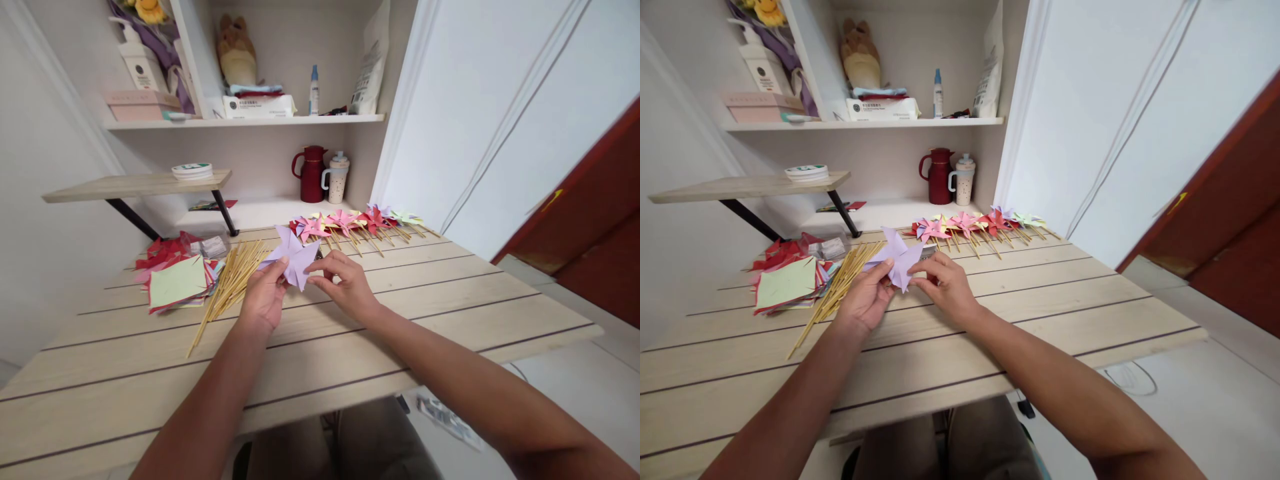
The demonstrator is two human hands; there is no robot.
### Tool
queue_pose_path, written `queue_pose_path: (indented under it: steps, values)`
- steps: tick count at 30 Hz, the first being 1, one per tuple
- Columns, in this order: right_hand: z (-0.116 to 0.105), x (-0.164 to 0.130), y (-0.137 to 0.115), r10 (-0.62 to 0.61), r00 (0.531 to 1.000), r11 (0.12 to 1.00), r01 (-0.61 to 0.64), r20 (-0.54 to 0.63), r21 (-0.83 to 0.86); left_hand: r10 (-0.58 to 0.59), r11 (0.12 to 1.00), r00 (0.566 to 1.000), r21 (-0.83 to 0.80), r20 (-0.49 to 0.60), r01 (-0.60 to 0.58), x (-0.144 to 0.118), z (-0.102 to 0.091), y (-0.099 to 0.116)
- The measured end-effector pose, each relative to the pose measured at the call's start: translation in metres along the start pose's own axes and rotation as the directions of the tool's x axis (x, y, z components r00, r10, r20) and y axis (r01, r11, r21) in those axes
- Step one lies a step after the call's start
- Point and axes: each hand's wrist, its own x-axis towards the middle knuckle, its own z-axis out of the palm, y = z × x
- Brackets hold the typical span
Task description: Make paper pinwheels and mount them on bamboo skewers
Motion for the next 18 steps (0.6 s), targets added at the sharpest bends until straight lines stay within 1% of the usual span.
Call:
queue_pose_path:
  steps: [6,13,18]
  values:
    - [0.000,0.000,-0.007,0.072,0.997,0.996,-0.073,0.026,0.048,0.008,1.000,1.000,0.019,0.010,-0.008,-0.001,0.000,-0.002]
    - [0.001,0.004,-0.008,0.136,0.990,0.989,-0.134,-0.026,0.056,0.042,0.996,0.996,0.071,0.080,-0.047,-0.003,0.001,-0.008]
    - [-0.001,0.007,-0.008,0.168,0.982,0.985,-0.166,-0.080,0.036,0.069,0.987,0.995,0.143,0.070,-0.079,-0.005,0.003,-0.012]
